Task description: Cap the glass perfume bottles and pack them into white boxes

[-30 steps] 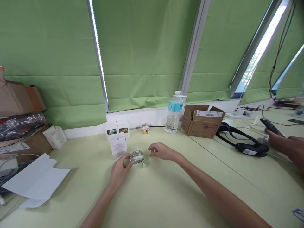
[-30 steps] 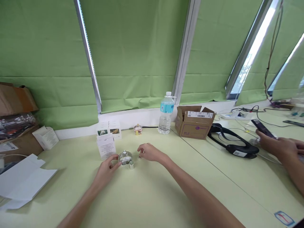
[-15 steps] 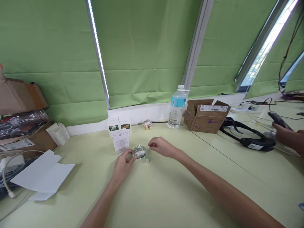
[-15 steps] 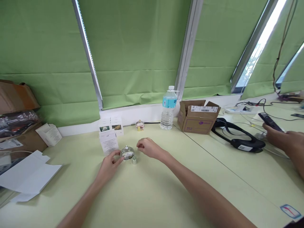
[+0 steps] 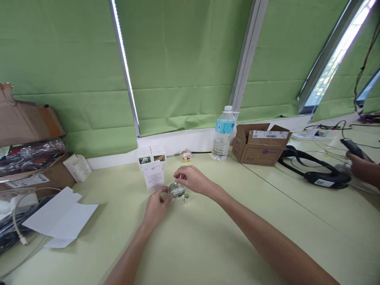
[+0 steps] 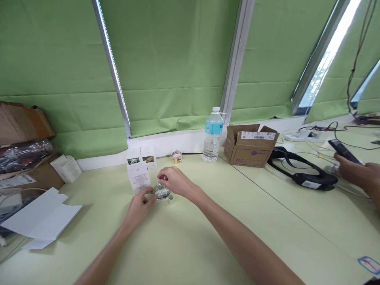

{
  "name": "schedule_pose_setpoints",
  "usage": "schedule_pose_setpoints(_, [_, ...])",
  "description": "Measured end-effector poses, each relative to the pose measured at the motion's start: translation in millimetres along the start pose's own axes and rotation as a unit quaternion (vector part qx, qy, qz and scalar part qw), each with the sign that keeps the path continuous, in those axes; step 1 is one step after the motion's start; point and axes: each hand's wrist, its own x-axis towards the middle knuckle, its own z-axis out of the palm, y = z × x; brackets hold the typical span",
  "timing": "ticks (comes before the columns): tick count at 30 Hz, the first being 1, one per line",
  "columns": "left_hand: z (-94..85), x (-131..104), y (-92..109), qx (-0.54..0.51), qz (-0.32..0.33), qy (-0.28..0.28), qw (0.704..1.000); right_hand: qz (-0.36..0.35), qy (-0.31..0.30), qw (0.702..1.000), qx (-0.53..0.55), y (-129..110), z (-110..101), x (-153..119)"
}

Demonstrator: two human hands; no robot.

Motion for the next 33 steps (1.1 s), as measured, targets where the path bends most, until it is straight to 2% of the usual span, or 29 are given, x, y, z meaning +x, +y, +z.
schedule_pose_setpoints(14, [-1.7,0,0,0.000,-0.007,0.000,1.000,-0.024,-0.016,0.999,-0.038,1,7,0])
schedule_pose_setpoints(21, [-3.4,0,0,0.003,0.003,0.001,1.000,-0.047,-0.020,0.995,-0.090,-3,10,-3])
schedule_pose_setpoints(27, [-3.3,-1,2,0.007,-0.011,0.002,1.000,-0.036,-0.031,0.984,-0.170,-9,16,-8])
schedule_pose_setpoints(33, [-3.3,-2,4,-0.008,-0.010,0.001,1.000,-0.016,-0.043,0.983,-0.179,-12,20,-11])
